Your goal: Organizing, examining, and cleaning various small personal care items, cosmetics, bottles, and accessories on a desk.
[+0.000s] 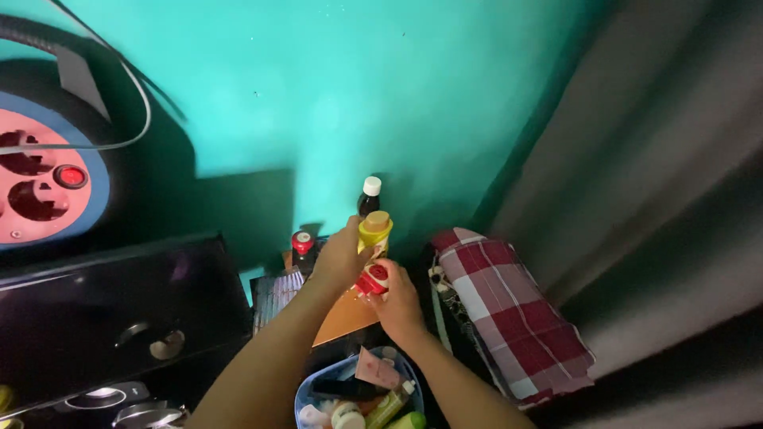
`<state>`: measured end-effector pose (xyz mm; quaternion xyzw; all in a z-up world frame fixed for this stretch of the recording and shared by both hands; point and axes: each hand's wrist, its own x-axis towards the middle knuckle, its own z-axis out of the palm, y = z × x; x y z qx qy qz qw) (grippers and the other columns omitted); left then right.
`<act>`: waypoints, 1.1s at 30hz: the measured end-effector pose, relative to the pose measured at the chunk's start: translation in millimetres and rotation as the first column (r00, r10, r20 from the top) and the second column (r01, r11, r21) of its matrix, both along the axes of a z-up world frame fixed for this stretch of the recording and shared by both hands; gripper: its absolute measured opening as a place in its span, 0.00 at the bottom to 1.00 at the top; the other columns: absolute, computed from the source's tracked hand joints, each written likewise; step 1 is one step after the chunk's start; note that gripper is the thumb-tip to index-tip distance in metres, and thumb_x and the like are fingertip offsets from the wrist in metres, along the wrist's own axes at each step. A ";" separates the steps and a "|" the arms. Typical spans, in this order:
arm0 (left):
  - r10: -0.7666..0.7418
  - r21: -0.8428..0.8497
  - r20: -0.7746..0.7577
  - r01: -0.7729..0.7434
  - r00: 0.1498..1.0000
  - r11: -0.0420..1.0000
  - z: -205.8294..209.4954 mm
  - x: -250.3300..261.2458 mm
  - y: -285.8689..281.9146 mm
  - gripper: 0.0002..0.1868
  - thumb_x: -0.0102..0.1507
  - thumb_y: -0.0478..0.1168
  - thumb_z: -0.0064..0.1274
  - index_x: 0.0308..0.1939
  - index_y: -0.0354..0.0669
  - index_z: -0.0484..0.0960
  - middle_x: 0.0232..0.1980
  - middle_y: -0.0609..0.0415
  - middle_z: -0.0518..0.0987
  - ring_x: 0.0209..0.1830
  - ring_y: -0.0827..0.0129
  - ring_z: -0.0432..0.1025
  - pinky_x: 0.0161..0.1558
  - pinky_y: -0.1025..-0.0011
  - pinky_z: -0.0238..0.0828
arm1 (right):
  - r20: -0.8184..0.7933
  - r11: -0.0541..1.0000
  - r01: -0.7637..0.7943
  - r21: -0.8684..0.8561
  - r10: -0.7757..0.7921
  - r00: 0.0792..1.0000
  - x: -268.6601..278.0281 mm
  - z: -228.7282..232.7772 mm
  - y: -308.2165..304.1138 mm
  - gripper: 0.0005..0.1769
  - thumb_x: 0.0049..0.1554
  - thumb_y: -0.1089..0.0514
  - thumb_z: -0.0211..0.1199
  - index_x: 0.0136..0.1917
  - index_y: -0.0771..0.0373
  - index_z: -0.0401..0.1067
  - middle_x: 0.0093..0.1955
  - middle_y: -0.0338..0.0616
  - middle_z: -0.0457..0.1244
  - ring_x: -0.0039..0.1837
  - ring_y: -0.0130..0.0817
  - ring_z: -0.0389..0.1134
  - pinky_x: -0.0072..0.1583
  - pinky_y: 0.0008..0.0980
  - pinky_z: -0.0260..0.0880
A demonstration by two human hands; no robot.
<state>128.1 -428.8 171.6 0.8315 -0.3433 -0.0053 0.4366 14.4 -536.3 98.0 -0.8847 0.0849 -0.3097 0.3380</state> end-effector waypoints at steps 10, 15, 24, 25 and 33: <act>0.078 -0.141 0.169 -0.054 0.983 0.988 31.1 -34.9 60.8 0.28 0.61 0.45 0.60 0.60 0.41 0.66 0.50 0.34 0.79 0.52 0.37 0.73 0.49 0.47 0.70 | 0.095 0.854 -0.215 0.474 0.193 0.977 -18.9 -7.7 -4.5 0.28 0.54 0.62 0.64 0.68 0.62 0.64 0.58 0.45 0.66 0.59 0.35 0.69 0.62 0.35 0.70; 0.182 -0.286 0.201 -0.120 0.962 0.951 19.7 -74.7 137.6 0.31 0.62 0.45 0.60 0.63 0.39 0.64 0.51 0.34 0.78 0.52 0.37 0.73 0.49 0.49 0.71 | 0.215 0.799 -0.369 0.475 0.301 0.929 -18.8 -2.1 46.7 0.29 0.52 0.63 0.60 0.67 0.64 0.63 0.59 0.48 0.65 0.61 0.36 0.68 0.64 0.35 0.68; 0.312 -0.245 0.125 -0.275 0.942 0.930 -3.4 -164.9 333.5 0.24 0.61 0.45 0.60 0.57 0.41 0.72 0.53 0.39 0.79 0.51 0.41 0.75 0.48 0.53 0.74 | 0.173 0.553 -0.721 0.417 0.730 0.661 -29.3 11.6 219.9 0.28 0.52 0.62 0.60 0.66 0.65 0.63 0.58 0.48 0.68 0.61 0.36 0.70 0.65 0.35 0.68; 0.353 -0.244 0.119 -0.317 0.928 0.916 -12.2 -174.6 355.4 0.24 0.61 0.45 0.60 0.57 0.41 0.72 0.53 0.39 0.79 0.51 0.41 0.75 0.48 0.53 0.74 | 0.168 0.521 -0.742 0.421 0.759 0.629 -30.3 10.6 243.6 0.28 0.52 0.62 0.60 0.66 0.65 0.63 0.58 0.48 0.68 0.61 0.36 0.70 0.65 0.35 0.68; 0.733 -0.204 0.067 -0.710 0.677 0.674 -67.6 -234.8 508.0 0.27 0.59 0.47 0.62 0.58 0.40 0.71 0.54 0.38 0.79 0.54 0.40 0.74 0.51 0.53 0.73 | -0.064 0.575 -0.815 0.065 0.818 0.572 -30.7 -16.3 404.2 0.32 0.45 0.61 0.74 0.62 0.61 0.67 0.56 0.51 0.67 0.58 0.42 0.72 0.57 0.36 0.74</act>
